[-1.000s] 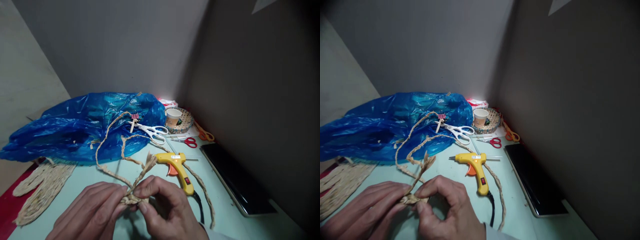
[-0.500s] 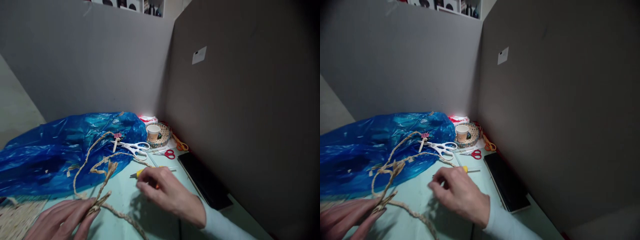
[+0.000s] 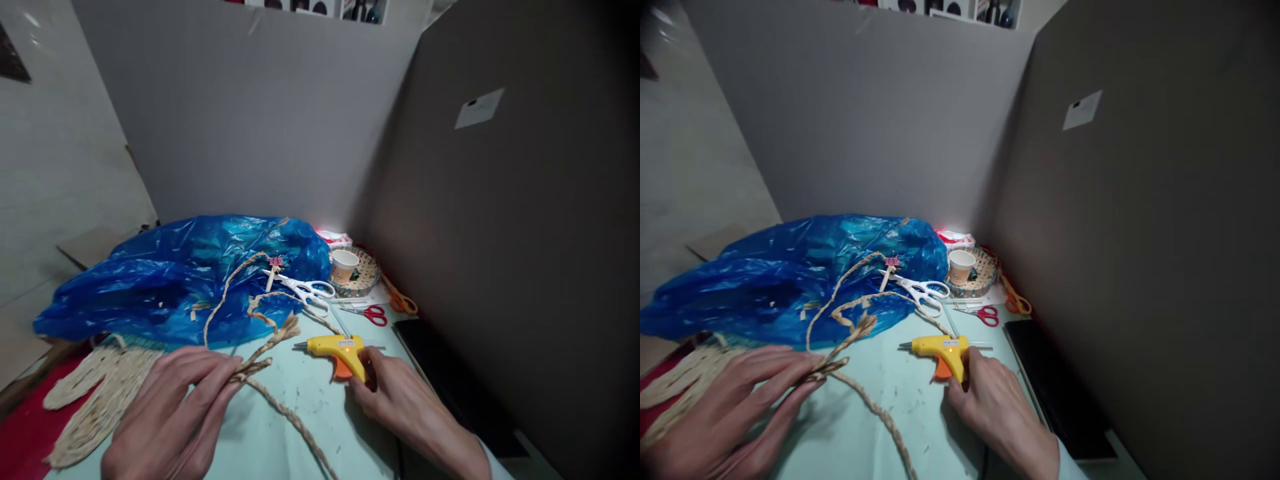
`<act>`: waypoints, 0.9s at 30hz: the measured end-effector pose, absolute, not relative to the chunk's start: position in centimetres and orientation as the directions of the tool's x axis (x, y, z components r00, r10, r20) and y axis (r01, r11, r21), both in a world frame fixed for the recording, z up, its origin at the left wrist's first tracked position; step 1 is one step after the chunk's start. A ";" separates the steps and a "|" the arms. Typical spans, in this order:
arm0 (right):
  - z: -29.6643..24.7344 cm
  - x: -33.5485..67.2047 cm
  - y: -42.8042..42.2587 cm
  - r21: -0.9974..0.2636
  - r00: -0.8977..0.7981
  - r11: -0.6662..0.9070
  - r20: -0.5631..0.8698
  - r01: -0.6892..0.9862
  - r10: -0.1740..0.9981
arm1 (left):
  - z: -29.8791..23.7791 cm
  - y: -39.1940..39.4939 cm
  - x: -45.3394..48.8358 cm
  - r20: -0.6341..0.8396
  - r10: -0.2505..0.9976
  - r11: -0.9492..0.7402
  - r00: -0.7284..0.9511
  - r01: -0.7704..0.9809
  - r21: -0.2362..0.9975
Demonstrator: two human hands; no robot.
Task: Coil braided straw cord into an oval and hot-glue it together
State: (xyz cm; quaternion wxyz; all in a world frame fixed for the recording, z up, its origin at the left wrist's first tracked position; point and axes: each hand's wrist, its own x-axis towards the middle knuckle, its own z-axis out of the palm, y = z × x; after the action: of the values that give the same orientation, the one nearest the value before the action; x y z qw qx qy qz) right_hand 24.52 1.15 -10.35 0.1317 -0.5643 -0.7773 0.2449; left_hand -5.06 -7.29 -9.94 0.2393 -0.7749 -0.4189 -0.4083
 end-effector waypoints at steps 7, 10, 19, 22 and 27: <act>-9.4 25.0 1.2 -0.834 -0.279 0.056 -0.119 0.549 0.953 | -9.1 -8.4 -4.0 0.840 0.481 -0.512 0.254 0.859 0.034; -8.8 24.8 0.1 -0.982 -0.201 -0.155 -0.174 0.107 0.964 | -9.2 -8.7 -3.6 0.828 0.482 -0.529 0.288 0.848 0.014; -4.5 23.5 0.6 -0.935 -0.274 -0.104 -0.008 -0.340 0.962 | -8.5 -8.8 -3.2 0.808 0.452 -0.532 0.379 0.841 -0.097; -2.9 23.2 0.0 -0.954 -0.260 0.039 0.120 -0.298 0.958 | -9.2 -9.0 -4.0 0.762 0.493 -0.566 0.420 0.820 -0.086; -2.1 24.2 -1.7 -1.000 -0.289 -0.007 0.001 -0.025 0.957 | -10.2 -9.2 -4.8 0.753 0.515 -0.602 0.409 0.798 -0.022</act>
State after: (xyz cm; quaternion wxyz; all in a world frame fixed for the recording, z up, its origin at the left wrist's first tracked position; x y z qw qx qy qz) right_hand 24.24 -1.72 -2.10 0.4274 -0.4159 -0.5604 0.5747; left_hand -4.76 -9.22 -10.18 0.1935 -0.8168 -0.4022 -0.3657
